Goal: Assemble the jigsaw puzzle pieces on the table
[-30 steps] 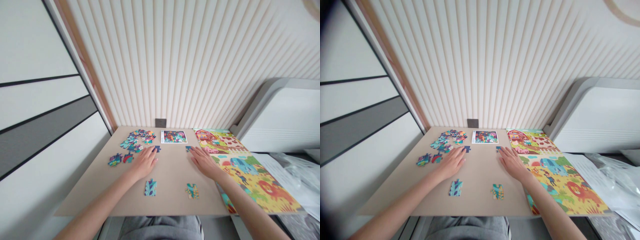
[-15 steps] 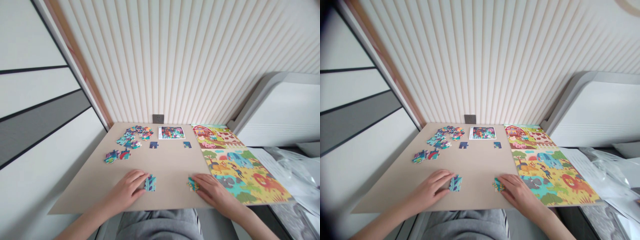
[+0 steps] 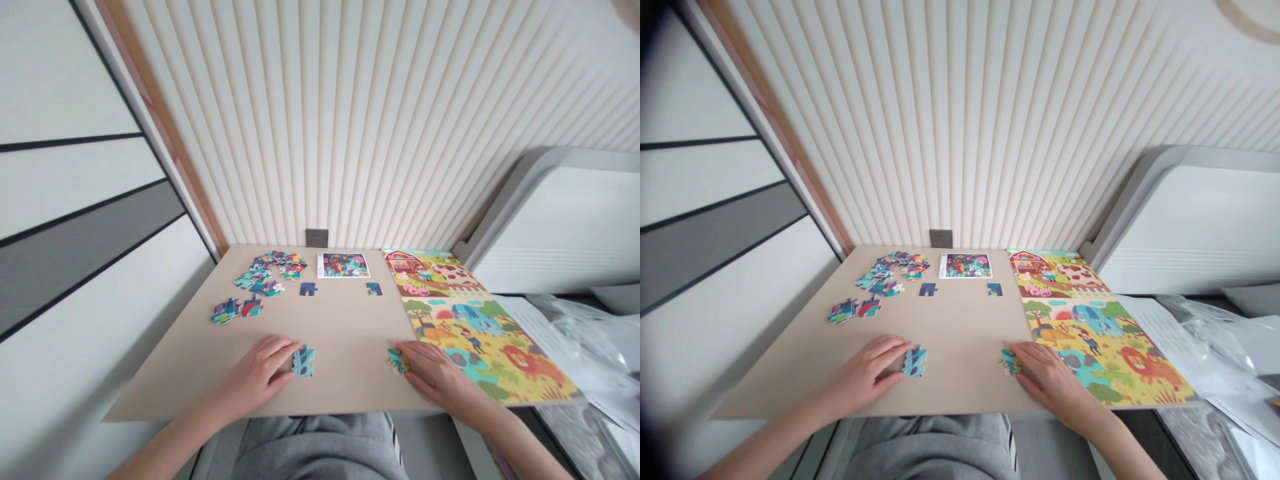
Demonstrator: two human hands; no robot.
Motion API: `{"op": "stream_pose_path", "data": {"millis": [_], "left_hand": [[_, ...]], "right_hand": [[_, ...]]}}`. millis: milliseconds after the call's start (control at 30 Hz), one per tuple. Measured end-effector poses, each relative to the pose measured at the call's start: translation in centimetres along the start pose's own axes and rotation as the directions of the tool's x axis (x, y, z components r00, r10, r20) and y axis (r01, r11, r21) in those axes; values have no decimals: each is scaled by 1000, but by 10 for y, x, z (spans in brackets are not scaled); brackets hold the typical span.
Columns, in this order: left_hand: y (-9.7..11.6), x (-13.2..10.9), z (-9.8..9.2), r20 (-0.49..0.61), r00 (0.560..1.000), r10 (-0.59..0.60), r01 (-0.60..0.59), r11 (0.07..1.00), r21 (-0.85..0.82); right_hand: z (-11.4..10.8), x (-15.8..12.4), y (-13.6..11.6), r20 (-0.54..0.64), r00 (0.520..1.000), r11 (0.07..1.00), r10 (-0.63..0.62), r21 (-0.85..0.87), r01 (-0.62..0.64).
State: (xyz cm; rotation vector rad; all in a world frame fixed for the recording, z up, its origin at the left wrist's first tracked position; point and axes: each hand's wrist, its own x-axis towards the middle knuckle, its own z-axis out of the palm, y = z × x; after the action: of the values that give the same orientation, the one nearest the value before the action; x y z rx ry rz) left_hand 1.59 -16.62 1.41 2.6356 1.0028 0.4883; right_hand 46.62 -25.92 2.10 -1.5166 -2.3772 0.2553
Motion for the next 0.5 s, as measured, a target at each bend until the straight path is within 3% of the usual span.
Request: {"op": "stream_pose_path", "data": {"millis": [367, 500], "left_hand": [[3, 1, -1, -20, 999, 26, -26, 1000, -2], [2, -3, -2, -27, 999, 42, -41, 998, 45]], "right_hand": [[-3, -1, 0, 49, 998, 999, 35, -19, -34], [-15, 0, 16, -33, 997, 995, 74, -69, -77]]}}
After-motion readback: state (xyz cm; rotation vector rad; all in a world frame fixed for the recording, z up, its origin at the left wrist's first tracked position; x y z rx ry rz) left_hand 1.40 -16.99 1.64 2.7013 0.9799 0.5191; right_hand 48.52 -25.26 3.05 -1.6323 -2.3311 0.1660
